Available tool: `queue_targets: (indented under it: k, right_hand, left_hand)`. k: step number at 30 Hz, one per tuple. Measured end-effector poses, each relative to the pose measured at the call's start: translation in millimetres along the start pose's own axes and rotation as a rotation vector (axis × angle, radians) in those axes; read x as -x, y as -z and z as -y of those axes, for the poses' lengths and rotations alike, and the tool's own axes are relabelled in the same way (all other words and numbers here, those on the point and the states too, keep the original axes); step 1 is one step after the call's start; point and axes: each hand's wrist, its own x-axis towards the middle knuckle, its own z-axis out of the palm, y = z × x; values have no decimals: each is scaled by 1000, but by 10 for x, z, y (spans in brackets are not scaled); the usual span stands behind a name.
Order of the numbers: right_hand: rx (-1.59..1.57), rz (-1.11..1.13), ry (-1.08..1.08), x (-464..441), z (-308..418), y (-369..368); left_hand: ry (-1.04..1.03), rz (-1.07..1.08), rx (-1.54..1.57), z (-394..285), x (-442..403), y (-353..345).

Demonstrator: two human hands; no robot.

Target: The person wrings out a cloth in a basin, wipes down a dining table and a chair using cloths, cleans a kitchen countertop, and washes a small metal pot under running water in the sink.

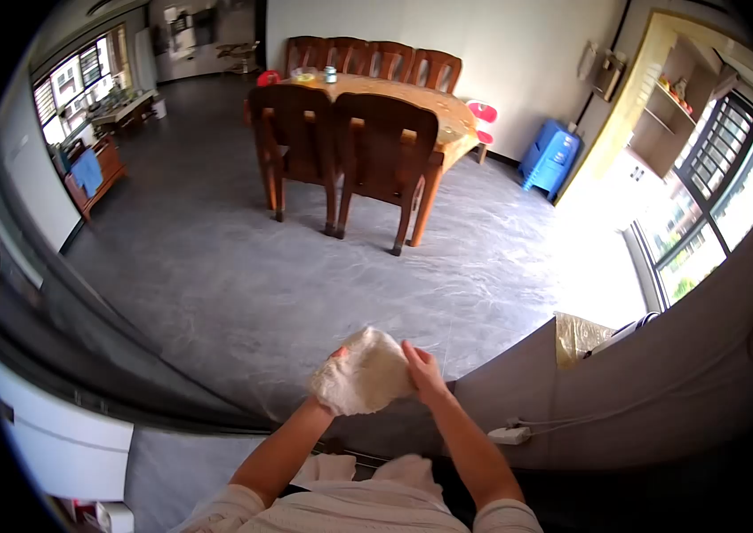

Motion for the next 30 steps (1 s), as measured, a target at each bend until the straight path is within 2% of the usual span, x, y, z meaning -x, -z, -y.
queue_targets:
  k: [1,2,5,9,16,19,26,30]
  right_hand:
    - [-173,42,-95,-15,146,131]
    - [-231,79,-125,-80,229,270]
    - [-314,173,-161,-423,395,634]
    - [-362,194,-165,-1240,605,1106]
    - [-510,238,-106,-2847,1686,1757]
    - [-502,233,-86,-3438,2262,2009]
    - [-472,177,50,-5207,3232,2585]
    - [-537,153,146,-5921,3827,2906]
  left_hand:
    - [85,34,-13,-103,-261,-42]
    - [183,-136,1,-167,-559,-133]
    - [291,83,20,-264,-1155,-180]
    - [387,40,61,-498,-2026,161]
    - [274,-252,-45,-1285,-3818,970]
    - [157,-301,-307,-1639,-4209,801]
    - [131,-445,-459,-2426,-5518,677]
    - [130,-467,-598,-2826,-6513,358]
